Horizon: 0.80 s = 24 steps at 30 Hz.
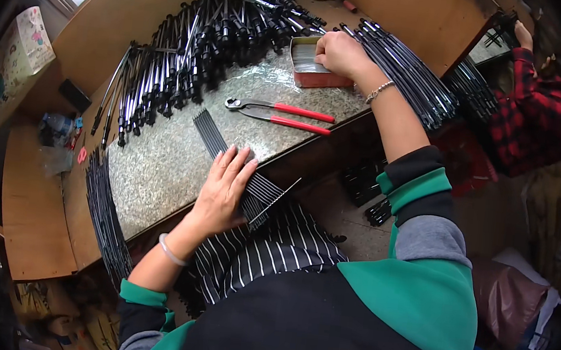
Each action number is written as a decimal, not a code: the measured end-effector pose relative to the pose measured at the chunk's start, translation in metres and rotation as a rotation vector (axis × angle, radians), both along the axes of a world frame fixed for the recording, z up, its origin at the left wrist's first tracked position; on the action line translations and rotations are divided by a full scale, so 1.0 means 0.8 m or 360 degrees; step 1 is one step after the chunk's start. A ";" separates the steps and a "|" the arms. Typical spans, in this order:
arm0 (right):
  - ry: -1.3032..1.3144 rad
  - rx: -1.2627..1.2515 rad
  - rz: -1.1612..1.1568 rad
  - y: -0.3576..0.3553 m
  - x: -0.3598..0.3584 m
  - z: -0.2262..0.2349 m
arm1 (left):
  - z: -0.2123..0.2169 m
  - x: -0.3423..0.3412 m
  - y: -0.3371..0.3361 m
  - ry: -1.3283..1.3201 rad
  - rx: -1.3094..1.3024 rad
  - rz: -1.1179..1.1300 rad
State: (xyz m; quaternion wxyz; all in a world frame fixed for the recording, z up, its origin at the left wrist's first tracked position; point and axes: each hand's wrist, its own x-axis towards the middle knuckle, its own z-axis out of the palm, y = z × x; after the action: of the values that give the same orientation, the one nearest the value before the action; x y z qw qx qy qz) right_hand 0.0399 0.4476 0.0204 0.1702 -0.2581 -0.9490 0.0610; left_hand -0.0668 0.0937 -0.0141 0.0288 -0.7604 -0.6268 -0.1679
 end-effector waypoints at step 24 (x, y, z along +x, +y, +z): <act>0.0813 0.0020 0.0593 -0.252 0.054 -0.098 | 0.036 -0.006 -0.106 -0.0796 0.0120 -0.0276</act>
State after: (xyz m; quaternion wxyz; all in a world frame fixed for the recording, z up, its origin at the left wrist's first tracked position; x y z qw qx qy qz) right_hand 0.0830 0.2458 -0.0579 0.3905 -0.0552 -0.9069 0.1480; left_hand -0.0718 0.0089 0.0150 -0.1129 -0.7445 -0.5403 -0.3756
